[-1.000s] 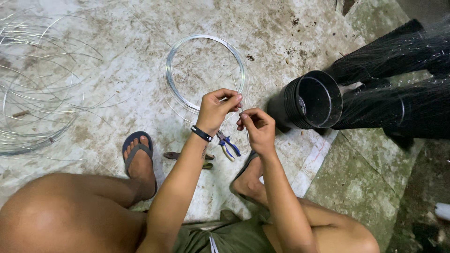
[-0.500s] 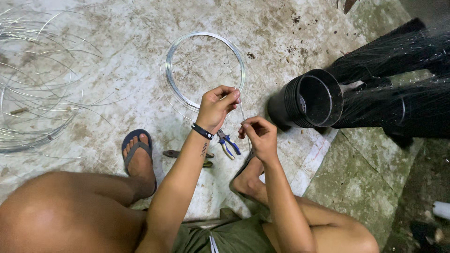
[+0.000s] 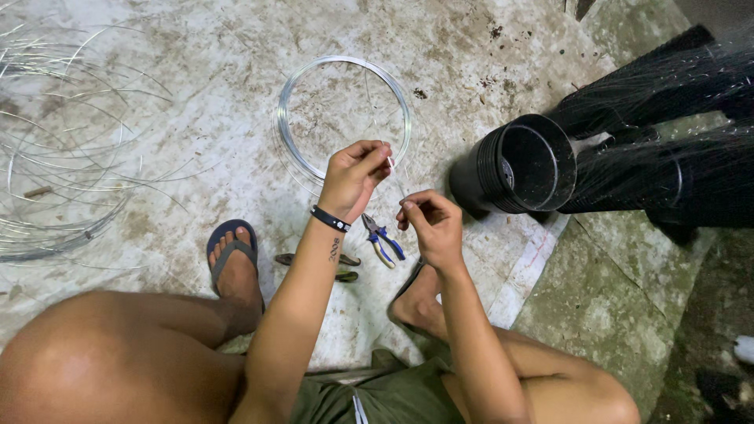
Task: The person sits on the floor and uses pliers to cut and bend thin metal wire into loops. They repeatedly cut wire segments, bend them into circular shapes, and attach them to a larger wire ring.
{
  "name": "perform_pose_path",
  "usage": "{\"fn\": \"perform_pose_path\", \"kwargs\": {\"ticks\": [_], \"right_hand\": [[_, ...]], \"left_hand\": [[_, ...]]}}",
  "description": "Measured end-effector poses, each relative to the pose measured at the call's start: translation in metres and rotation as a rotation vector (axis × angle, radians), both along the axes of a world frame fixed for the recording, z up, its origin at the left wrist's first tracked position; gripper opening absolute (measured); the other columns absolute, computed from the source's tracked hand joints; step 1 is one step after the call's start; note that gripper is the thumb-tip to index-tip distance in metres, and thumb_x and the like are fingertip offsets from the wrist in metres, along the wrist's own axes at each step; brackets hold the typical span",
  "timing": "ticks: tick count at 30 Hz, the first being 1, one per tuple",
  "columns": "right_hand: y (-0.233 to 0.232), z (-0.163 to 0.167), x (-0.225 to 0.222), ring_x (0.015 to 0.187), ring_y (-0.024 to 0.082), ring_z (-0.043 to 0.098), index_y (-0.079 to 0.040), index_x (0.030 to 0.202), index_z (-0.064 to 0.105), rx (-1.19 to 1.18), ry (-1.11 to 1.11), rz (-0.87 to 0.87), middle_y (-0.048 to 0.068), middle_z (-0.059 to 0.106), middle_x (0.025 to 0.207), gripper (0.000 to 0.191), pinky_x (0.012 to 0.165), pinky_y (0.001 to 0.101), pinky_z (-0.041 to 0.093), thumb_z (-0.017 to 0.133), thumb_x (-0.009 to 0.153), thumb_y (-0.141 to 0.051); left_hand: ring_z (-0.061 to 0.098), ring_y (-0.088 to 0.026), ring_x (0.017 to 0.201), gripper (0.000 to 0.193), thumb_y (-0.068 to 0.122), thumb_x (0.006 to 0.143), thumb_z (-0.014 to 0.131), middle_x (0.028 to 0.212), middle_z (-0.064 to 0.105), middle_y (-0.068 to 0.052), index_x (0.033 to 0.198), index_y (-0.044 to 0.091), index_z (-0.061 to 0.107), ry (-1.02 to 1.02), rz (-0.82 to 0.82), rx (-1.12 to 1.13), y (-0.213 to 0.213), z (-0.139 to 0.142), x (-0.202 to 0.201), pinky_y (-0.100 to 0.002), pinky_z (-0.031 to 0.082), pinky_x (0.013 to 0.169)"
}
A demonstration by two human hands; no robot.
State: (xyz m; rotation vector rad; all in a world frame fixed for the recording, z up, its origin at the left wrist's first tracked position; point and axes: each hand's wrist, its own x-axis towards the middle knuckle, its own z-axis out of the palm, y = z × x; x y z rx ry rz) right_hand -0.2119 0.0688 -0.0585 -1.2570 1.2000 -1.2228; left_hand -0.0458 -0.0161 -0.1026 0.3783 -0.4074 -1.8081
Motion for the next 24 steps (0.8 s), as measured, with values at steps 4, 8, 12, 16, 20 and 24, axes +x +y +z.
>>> {"fn": "perform_pose_path", "kwargs": {"ticks": [4,8,12,16,20,24], "right_hand": [[0.014,-0.004,0.0,0.073,0.014,0.067,0.004,0.1,0.067,0.005,0.028,0.011,0.009,0.07,0.083,0.007,0.069,0.0286,0.056,0.065,0.1,-0.003],[0.021,-0.01,0.005,0.073,0.013,0.067,0.004,0.1,0.068,0.008,0.054,-0.038,0.008,0.071,0.083,0.008,0.07,0.0277,0.057,0.065,0.1,-0.004],[0.027,-0.013,0.016,0.074,0.013,0.068,0.003,0.1,0.068,-0.004,0.123,-0.121,0.008,0.071,0.083,0.008,0.071,0.0266,0.057,0.066,0.099,-0.005],[0.03,-0.012,0.032,0.076,0.012,0.068,0.003,0.099,0.068,-0.042,0.163,-0.177,0.007,0.072,0.084,0.008,0.072,0.0258,0.057,0.066,0.1,-0.005],[0.032,-0.008,0.041,0.075,0.011,0.069,0.002,0.098,0.068,-0.034,0.168,-0.227,0.007,0.073,0.084,0.008,0.071,0.0257,0.058,0.065,0.1,-0.005],[0.03,-0.007,0.042,0.075,0.012,0.07,0.002,0.097,0.067,-0.046,0.182,-0.241,0.008,0.073,0.084,0.007,0.07,0.0258,0.058,0.065,0.1,-0.005]], "left_hand": [[0.068,-0.013,0.087,0.008,0.006,0.096,0.072,0.095,0.072,-0.006,0.103,0.002,0.072,0.041,-0.026,0.032,-0.002,-0.005,0.003,-0.027,0.056,0.081],[0.067,-0.013,0.086,0.007,0.006,0.096,0.073,0.094,0.072,-0.005,0.102,0.002,0.072,0.004,-0.028,0.03,0.002,0.0,0.002,-0.027,0.056,0.079],[0.068,-0.012,0.083,0.007,0.006,0.092,0.075,0.092,0.072,-0.005,0.098,0.003,0.071,-0.147,0.05,0.056,0.004,0.013,0.002,-0.027,0.057,0.074],[0.069,-0.012,0.081,0.009,0.005,0.089,0.077,0.091,0.072,-0.004,0.097,0.003,0.072,-0.254,0.12,0.081,0.006,0.025,0.002,-0.028,0.057,0.071],[0.067,-0.012,0.082,0.012,0.005,0.093,0.077,0.092,0.071,-0.005,0.103,0.002,0.073,-0.207,0.049,0.046,0.006,0.028,0.012,-0.027,0.056,0.075],[0.068,-0.013,0.085,0.014,0.008,0.095,0.073,0.096,0.072,-0.006,0.107,0.002,0.072,-0.165,-0.016,0.042,0.003,0.024,0.018,-0.028,0.058,0.077]]}}
